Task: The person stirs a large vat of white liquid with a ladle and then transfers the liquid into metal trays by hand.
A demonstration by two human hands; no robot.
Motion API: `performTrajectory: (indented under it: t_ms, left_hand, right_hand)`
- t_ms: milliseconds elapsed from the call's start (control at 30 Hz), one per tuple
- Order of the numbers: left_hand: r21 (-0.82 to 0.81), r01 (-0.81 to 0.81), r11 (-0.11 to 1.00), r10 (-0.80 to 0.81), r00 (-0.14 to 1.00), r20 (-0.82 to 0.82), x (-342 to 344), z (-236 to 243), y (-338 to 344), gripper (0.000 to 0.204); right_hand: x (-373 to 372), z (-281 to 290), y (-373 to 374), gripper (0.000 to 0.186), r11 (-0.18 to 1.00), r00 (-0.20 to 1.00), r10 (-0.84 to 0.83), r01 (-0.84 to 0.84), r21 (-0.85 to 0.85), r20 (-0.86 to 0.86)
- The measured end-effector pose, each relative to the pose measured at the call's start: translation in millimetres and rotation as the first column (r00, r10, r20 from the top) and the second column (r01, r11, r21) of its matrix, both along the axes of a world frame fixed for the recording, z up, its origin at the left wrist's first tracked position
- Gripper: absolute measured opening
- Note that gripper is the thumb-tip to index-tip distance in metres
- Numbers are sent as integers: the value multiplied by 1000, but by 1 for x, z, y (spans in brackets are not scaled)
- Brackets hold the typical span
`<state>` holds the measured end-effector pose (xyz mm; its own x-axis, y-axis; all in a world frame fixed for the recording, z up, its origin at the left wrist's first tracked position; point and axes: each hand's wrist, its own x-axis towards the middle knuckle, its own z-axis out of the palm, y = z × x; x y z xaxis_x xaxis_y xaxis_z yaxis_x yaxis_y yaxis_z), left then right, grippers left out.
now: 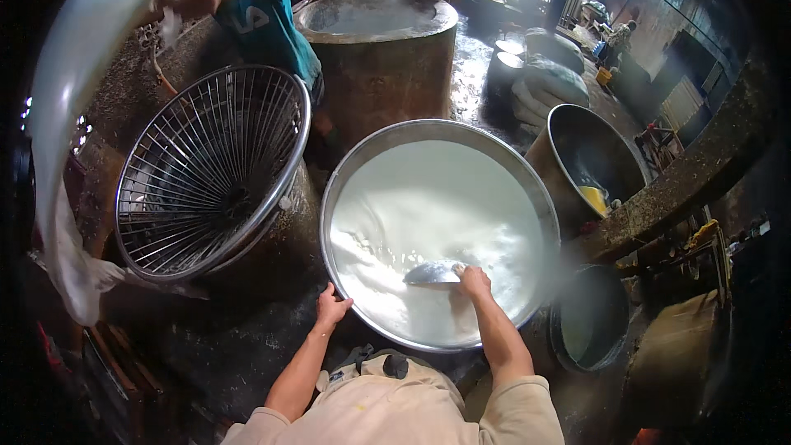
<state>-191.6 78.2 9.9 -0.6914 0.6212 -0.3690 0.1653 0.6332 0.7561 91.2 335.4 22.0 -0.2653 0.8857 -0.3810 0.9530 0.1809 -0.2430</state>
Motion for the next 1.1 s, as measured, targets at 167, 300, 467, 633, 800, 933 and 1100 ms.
performTrajectory:
  t_ms: [167,300,467,633,800,933,1100]
  left_hand:
    - [92,-119,989,108,987,117,3,-34,1,85]
    - [137,-181,974,180,983,22,0,-53,-7,78]
    - [218,-219,951,186,969,162,22,-26,1,37]
    - [158,-279,947,279,960,26,40,11,9,22]
    - [64,-272,960,272,962,10,40,6,21,20]
    - [8,-295,956,295,954,-59,37,-3,20,24]
    - [-80,-266,961,262,964,-55,35,8,17,30]
  right_hand:
    - [78,12,-13,32,996,996,-81,80,-46,-21]
    - [113,76,-20,35,995,993,96,-95,-20,69]
    - [176,155,-3,37,994,995,97,-95,45,-40]
    - [203,193,45,39,932,903,293,-195,307,-315]
    - [160,140,90,39,880,933,-117,257,399,-342]
    - [134,76,109,35,934,948,-192,256,249,-256]
    - [105,53,78,33,964,911,-217,257,70,-351]
